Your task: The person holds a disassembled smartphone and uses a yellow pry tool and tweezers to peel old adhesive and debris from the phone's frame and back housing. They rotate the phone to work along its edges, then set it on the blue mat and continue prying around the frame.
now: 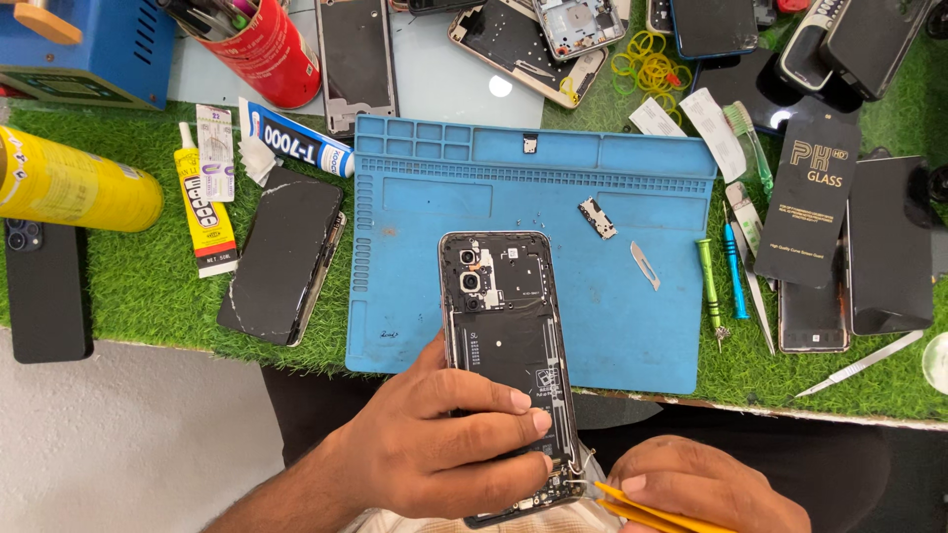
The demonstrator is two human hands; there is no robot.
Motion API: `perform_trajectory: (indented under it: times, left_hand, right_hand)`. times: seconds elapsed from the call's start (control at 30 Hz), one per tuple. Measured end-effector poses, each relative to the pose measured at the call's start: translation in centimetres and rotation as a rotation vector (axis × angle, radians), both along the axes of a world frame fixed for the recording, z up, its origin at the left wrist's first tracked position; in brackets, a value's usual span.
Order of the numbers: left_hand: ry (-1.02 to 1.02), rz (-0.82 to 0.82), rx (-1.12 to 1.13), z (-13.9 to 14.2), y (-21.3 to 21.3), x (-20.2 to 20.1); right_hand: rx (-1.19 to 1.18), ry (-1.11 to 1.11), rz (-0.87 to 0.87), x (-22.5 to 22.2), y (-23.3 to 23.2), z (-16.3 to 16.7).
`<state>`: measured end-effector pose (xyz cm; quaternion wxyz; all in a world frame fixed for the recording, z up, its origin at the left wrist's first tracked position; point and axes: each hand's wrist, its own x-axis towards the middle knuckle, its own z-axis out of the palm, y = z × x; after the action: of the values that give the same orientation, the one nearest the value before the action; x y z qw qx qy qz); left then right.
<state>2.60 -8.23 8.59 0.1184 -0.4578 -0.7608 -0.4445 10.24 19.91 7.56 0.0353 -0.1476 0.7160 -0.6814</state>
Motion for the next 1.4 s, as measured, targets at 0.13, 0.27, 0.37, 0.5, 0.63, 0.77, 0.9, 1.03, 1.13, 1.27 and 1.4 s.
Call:
perform_trajectory:
  times: [0.13, 0.27, 0.37, 0.5, 0.63, 0.77, 0.9, 1.03, 1.13, 1.27, 1.4]
  left_hand:
    - [0.024, -0.002, -0.021, 0.0, -0.1, 0.0]
    - [0.019, -0.013, -0.002, -0.2, -0.3, -0.2]
    - [0.03, -0.01, -0.02, -0.1, -0.3, -0.2]
    - [0.028, -0.031, -0.026, 0.1, -0.4, -0.4]
    - [0.03, -0.047, -0.043, 0.3, -0.6, -0.6]
    - [0.003, -0.067, -0.055, 0.3, -0.3, -0.3]
    - [0.012, -0.066, -0.058, 0.0, 0.2, -0.2]
    - [-0.012, -0.095, -0.066, -0.3, 0.5, 0.0]
    - [-0.041, -0.12, -0.043, -0.5, 0.7, 0.4]
    - [-0.017, -0.145, -0.016, -0.6, 0.7, 0.4]
    - [-0.023, -0.145, 0.002, -0.7, 0.9, 0.5]
  right_hand:
    - [-0.007, -0.076, -0.075, 0.6, -0.2, 0.1]
    - [0.042, -0.094, -0.128, 0.7, -0.4, -0.2]
    - [0.096, -0.1, -0.176, 0.8, -0.8, -0.3]
    - [0.191, -0.094, -0.177, 0.7, -1.2, 0.1]
    - [0.229, -0.07, -0.236, 0.2, -2.2, 0.8]
    - [0.337, -0.061, -0.187, -0.5, -2.9, 2.2]
    - [0.604, 0.058, -0.16, -1.2, -3.8, 3.0]
    - [0.64, 0.191, 0.066, -2.5, -3.0, 3.6]
    - [0.48, 0.093, 0.206, -3.5, -2.4, 3.8]
    - [0.346, -0.078, 0.262, -4.0, -2.1, 4.1]
    - [0.355, -0.167, 0.309, -4.1, -2.0, 4.1]
